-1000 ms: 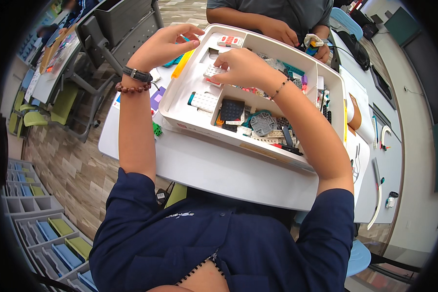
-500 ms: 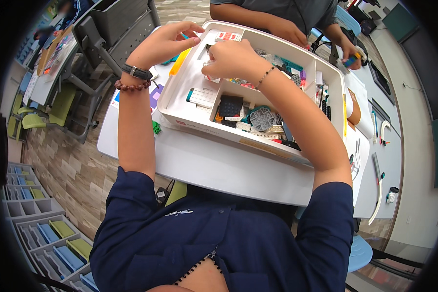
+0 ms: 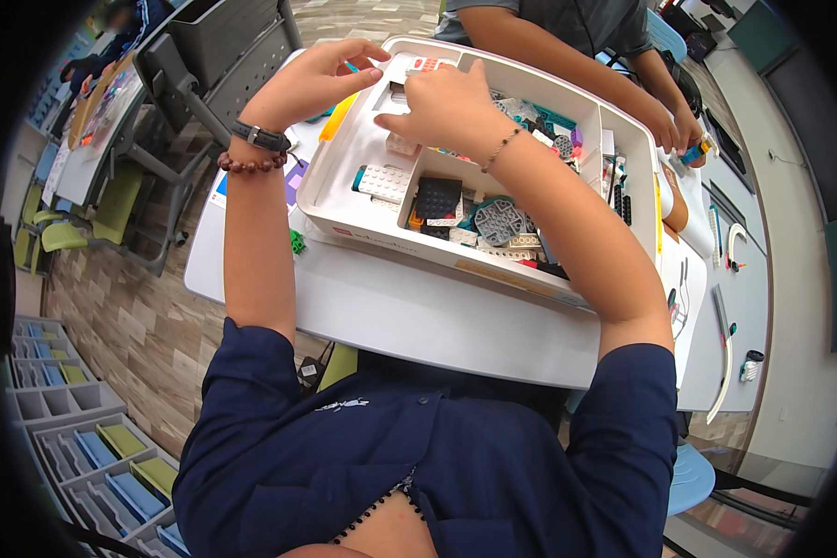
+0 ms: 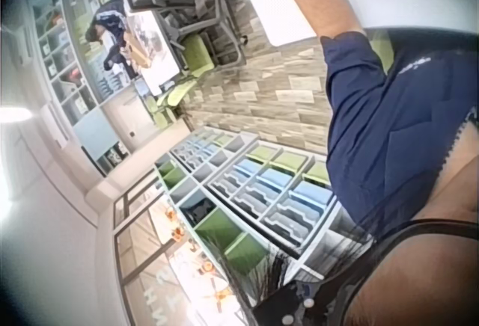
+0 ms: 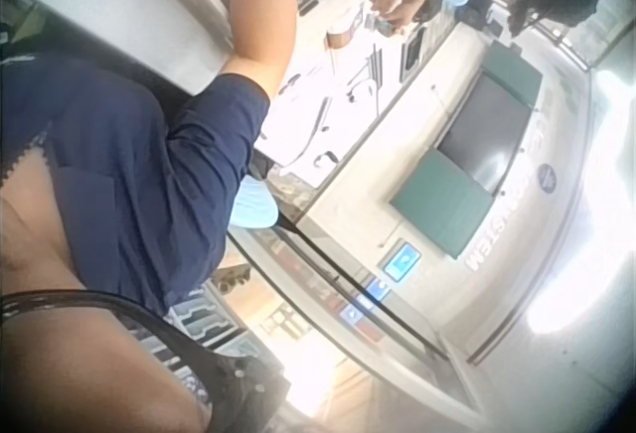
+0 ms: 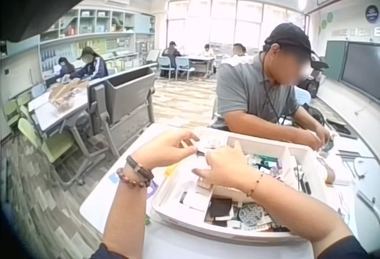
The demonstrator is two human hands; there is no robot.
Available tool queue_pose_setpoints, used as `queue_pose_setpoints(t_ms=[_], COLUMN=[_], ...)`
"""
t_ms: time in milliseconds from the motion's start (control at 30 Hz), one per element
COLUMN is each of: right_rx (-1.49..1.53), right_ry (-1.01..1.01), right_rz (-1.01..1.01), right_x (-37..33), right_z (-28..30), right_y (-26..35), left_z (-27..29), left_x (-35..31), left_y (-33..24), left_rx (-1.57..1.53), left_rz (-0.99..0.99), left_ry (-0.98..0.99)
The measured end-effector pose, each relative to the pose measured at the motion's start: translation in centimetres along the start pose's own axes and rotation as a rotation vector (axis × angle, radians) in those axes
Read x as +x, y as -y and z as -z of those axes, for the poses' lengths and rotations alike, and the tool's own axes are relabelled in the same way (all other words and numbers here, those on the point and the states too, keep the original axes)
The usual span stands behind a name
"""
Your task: The person sorts through a compartmentalized tray of small plastic building parts, picks up individual pieces, and connects them to form small assemblies. They repeatedly reach into the tray, select parts, and attach them to a growing structure on the table.
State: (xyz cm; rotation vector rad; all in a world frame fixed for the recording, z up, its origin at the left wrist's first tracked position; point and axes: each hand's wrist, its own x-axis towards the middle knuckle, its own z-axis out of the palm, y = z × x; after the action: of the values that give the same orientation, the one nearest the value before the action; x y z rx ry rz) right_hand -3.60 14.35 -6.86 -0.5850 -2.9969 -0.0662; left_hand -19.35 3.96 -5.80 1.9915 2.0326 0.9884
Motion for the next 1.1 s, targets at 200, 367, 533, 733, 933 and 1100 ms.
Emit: queue_pose_setpoints(t_ms=[200, 367, 533, 733, 933, 1100], right_rx=[0.136, 0.001, -0.017, 0.075, 0.131, 0.186], right_ry=[0.113, 0.149, 0.105, 0.026, 0.078, 0.036], right_rz=[0.089, 0.090, 0.151, 0.195, 0.145, 0.107], right_x=[-1.2, -2.0, -2.3, -2.1, -2.6, -2.9], right_z=[1.4, 2.3, 1.5, -0.1, 0.5, -0.3], right_y=[-1.0, 0.4, -0.2, -0.8, -0.4, -0.8], left_z=[-0.1, -0.3, -0.3, -0.5, -0.2, -0.2], left_x=[0.2, 0.2, 0.2, 0.2, 0.1, 0.2], left_y=[0.0, 0.0, -0.5, -0.6, -1.4, -1.6], left_rx=[0.020, 0.017, -0.005, -0.035, -0.041, -0.028], left_rz=[-0.008, -0.008, 0.011, 0.013, 0.045, 0.035], left_ry=[0.013, 0.013, 0.036, 0.048, 0.072, 0.079])
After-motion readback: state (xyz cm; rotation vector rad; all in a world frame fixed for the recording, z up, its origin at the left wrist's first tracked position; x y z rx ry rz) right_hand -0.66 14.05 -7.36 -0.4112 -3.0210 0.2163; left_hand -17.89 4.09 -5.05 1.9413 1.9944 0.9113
